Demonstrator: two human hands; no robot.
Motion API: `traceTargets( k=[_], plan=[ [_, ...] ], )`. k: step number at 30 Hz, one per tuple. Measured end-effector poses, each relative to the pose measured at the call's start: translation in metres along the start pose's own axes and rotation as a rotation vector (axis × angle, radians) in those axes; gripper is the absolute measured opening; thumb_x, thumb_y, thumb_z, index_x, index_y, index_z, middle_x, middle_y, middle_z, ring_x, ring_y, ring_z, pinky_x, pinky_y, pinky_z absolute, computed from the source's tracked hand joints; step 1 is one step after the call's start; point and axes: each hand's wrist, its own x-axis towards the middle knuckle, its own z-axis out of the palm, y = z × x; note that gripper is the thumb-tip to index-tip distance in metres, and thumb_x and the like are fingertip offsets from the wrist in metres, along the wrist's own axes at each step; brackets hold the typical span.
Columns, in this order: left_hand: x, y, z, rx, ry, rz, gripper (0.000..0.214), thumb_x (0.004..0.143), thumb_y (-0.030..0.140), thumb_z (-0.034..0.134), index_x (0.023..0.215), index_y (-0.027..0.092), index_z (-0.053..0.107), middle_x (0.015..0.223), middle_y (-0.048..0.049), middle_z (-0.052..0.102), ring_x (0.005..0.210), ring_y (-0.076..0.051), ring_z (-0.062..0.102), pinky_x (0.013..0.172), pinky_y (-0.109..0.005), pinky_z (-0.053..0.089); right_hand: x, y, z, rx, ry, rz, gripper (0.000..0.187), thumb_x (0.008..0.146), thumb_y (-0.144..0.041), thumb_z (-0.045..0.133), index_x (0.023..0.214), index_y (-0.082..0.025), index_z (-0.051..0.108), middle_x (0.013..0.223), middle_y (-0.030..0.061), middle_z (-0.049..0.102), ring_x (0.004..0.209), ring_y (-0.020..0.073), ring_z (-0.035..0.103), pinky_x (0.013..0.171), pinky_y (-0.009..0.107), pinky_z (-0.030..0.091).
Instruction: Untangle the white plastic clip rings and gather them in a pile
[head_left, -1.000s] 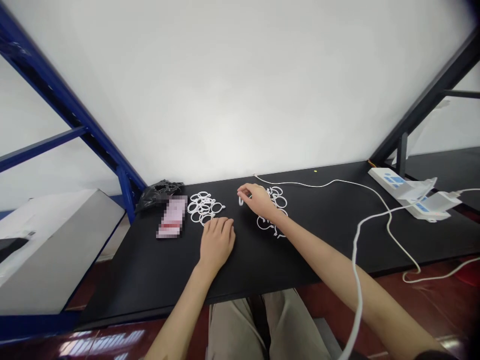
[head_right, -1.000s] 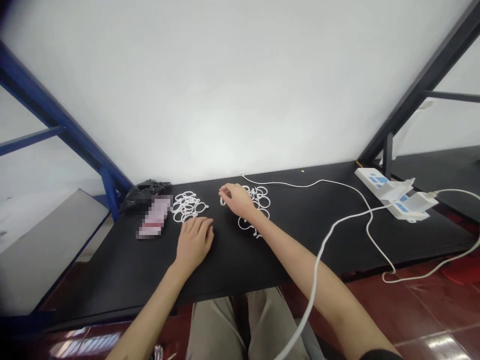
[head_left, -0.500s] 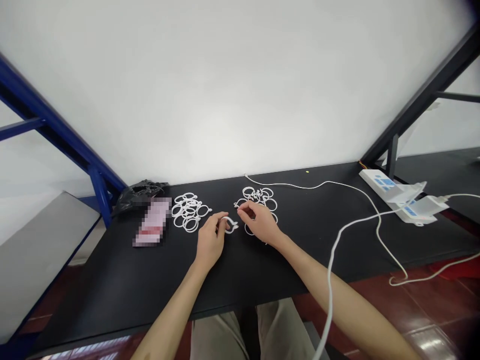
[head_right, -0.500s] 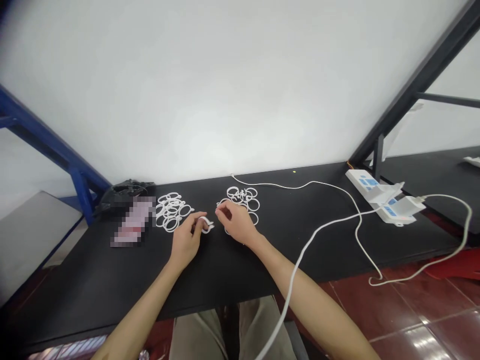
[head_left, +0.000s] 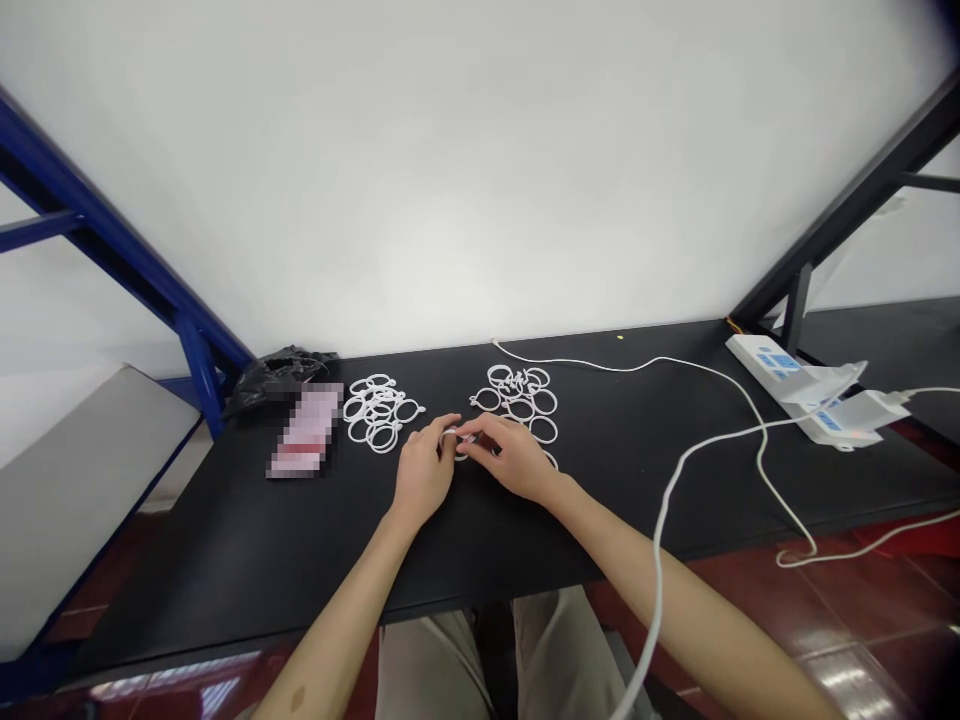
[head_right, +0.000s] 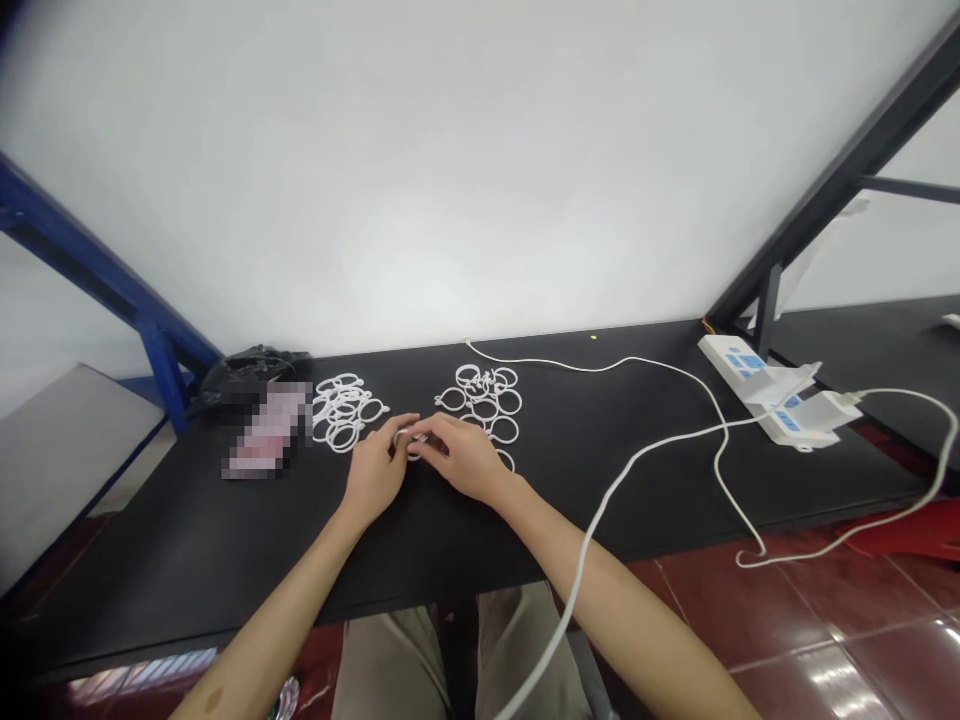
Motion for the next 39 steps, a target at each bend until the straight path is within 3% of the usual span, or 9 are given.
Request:
traceTargets(
  k=[4, 7, 13, 22, 30, 39],
  plan=[
    [-0.003, 0.007, -0.003, -0.091, 0.011, 0.071, 0.036, 0.095, 0.024, 0.044, 0.129, 0.020, 0.054, 0.104, -0.0080, 0.065, 0.091, -0.020, 0.061, 0.088, -0.037, 0.050, 0.004, 0.003, -0.002, 0.040, 0.124, 0.085, 0.015, 0.088, -0.038, 0.065, 0.090, -0.024, 0.067, 0.080, 0.0005, 0.068, 0.067, 0.0142, 0.058, 0.068, 0.028, 0.048],
    [-0.006, 0.012, -0.006, -0.099, -0.038, 0.192, 0.044, 0.092, 0.021, 0.047, 0.136, 0.021, 0.047, 0.121, -0.0103, 0.058, 0.109, -0.021, 0.056, 0.098, -0.039, 0.046, 0.005, 0.005, -0.005, 0.062, 0.176, 0.090, 0.017, 0.087, -0.040, 0.067, 0.083, -0.023, 0.068, 0.084, 0.0020, 0.067, 0.069, 0.0146, 0.057, 0.068, 0.029, 0.048],
    [-0.008, 0.012, -0.002, 0.006, -0.060, 0.228, 0.048, 0.090, 0.031, 0.057, 0.136, 0.023, 0.047, 0.124, -0.0101, 0.058, 0.114, -0.025, 0.055, 0.098, -0.042, 0.045, 0.006, 0.005, -0.004, 0.131, 0.213, 0.221, 0.013, 0.084, -0.034, 0.069, 0.091, -0.023, 0.070, 0.077, 0.0003, 0.067, 0.064, 0.0141, 0.057, 0.065, 0.029, 0.049],
    [-0.008, 0.009, -0.002, -0.035, -0.097, 0.275, 0.041, 0.096, 0.028, 0.047, 0.136, 0.022, 0.046, 0.130, -0.0107, 0.058, 0.119, -0.025, 0.053, 0.102, -0.045, 0.044, 0.005, 0.007, -0.004, 0.095, 0.169, 0.173, 0.013, 0.090, -0.032, 0.061, 0.090, -0.022, 0.069, 0.078, 0.0005, 0.069, 0.064, 0.0138, 0.061, 0.064, 0.028, 0.049],
    [-0.008, 0.010, -0.003, -0.122, -0.123, 0.221, 0.042, 0.096, 0.025, 0.045, 0.138, 0.021, 0.042, 0.136, -0.0114, 0.054, 0.125, -0.024, 0.050, 0.109, -0.048, 0.039, 0.005, 0.009, -0.005, 0.048, 0.164, 0.125, 0.013, 0.091, -0.032, 0.059, 0.093, -0.021, 0.067, 0.078, 0.0010, 0.068, 0.064, 0.0142, 0.060, 0.064, 0.028, 0.048],
    [-0.009, 0.011, -0.004, -0.074, -0.118, 0.237, 0.045, 0.093, 0.026, 0.051, 0.137, 0.021, 0.042, 0.130, -0.0114, 0.058, 0.119, -0.026, 0.053, 0.102, -0.047, 0.044, 0.005, 0.013, -0.003, -0.009, 0.187, 0.082, 0.009, 0.090, -0.023, 0.060, 0.083, -0.022, 0.066, 0.070, -0.0012, 0.065, 0.060, 0.0131, 0.059, 0.062, 0.026, 0.047]
  ],
)
